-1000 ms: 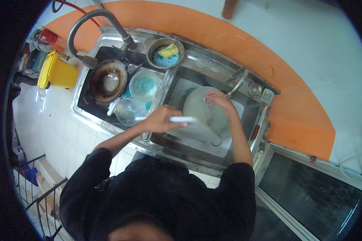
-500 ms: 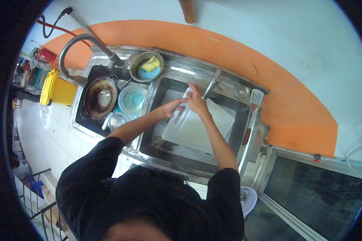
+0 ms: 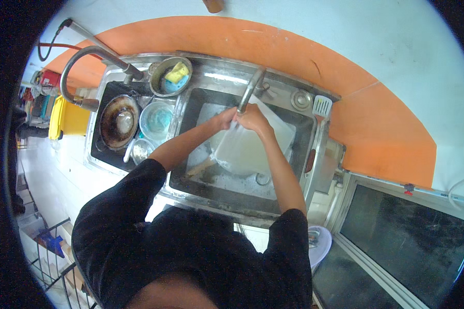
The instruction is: The person washes a white cutting board, a black pot, a metal bowl, a white ladle, and a green ladle in a double-basin stainless steel sink using a yellow sponge and running water. The person scrubs and rinses each item and places them in the adjacent basin.
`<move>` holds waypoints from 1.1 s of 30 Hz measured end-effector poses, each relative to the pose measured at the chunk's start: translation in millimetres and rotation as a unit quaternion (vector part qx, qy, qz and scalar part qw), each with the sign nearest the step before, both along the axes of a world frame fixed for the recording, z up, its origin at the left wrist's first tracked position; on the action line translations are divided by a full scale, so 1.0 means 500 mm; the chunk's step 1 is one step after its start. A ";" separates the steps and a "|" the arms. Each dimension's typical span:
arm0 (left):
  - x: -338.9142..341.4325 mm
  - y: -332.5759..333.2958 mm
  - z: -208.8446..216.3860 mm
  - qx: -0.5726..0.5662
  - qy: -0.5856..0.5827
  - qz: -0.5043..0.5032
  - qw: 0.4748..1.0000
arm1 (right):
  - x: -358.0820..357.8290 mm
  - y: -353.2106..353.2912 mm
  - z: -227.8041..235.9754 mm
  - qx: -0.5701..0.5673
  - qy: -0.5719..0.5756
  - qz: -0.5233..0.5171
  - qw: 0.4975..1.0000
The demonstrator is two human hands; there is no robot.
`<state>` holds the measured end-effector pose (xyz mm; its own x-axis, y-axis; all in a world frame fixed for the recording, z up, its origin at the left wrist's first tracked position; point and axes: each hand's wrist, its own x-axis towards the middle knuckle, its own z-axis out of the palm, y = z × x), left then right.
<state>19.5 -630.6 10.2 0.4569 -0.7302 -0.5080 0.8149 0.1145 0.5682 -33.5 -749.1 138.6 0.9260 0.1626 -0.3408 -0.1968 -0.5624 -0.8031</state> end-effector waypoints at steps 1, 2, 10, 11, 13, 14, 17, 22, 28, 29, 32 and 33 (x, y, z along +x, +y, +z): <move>0.003 -0.006 -0.002 -0.002 0.025 0.016 1.000 | 0.004 0.003 -0.001 0.038 0.068 0.026 0.997; 0.003 -0.006 -0.004 0.051 -0.048 0.039 0.997 | 0.008 0.004 -0.001 0.084 0.123 0.051 0.988; 0.001 -0.007 -0.050 0.095 -0.274 -0.003 0.957 | 0.012 -0.008 -0.008 0.068 0.110 0.055 0.990; 0.000 -0.008 -0.055 0.102 -0.310 -0.014 0.945 | 0.011 -0.008 -0.015 0.048 0.055 0.036 0.997; -0.005 -0.013 -0.058 0.086 -0.388 0.000 0.918 | 0.013 -0.004 -0.036 0.108 0.049 0.052 0.992; -0.010 -0.017 -0.056 0.069 -0.428 0.026 0.901 | 0.015 0.002 -0.048 0.189 0.100 0.090 0.973; -0.036 -0.017 -0.042 0.041 -0.548 0.114 0.828 | 0.029 0.028 -0.087 0.205 0.031 0.082 0.975; -0.038 0.026 -0.027 0.305 -0.557 -0.107 0.765 | 0.018 0.018 -0.146 -0.099 -0.267 -0.064 0.957; -0.058 0.079 -0.021 0.268 -0.447 -0.192 0.831 | 0.022 0.024 -0.211 -0.103 -0.291 -0.067 0.949; -0.072 0.091 -0.011 0.259 -0.436 -0.180 0.843 | 0.027 0.028 -0.218 -0.114 -0.248 -0.053 0.961; -0.071 0.151 0.035 0.194 -0.330 -0.183 0.906 | 0.043 0.041 -0.233 -0.133 -0.151 -0.020 0.979; -0.066 0.180 0.051 0.154 -0.286 -0.191 0.926 | 0.044 0.051 -0.240 -0.135 -0.162 -0.042 0.977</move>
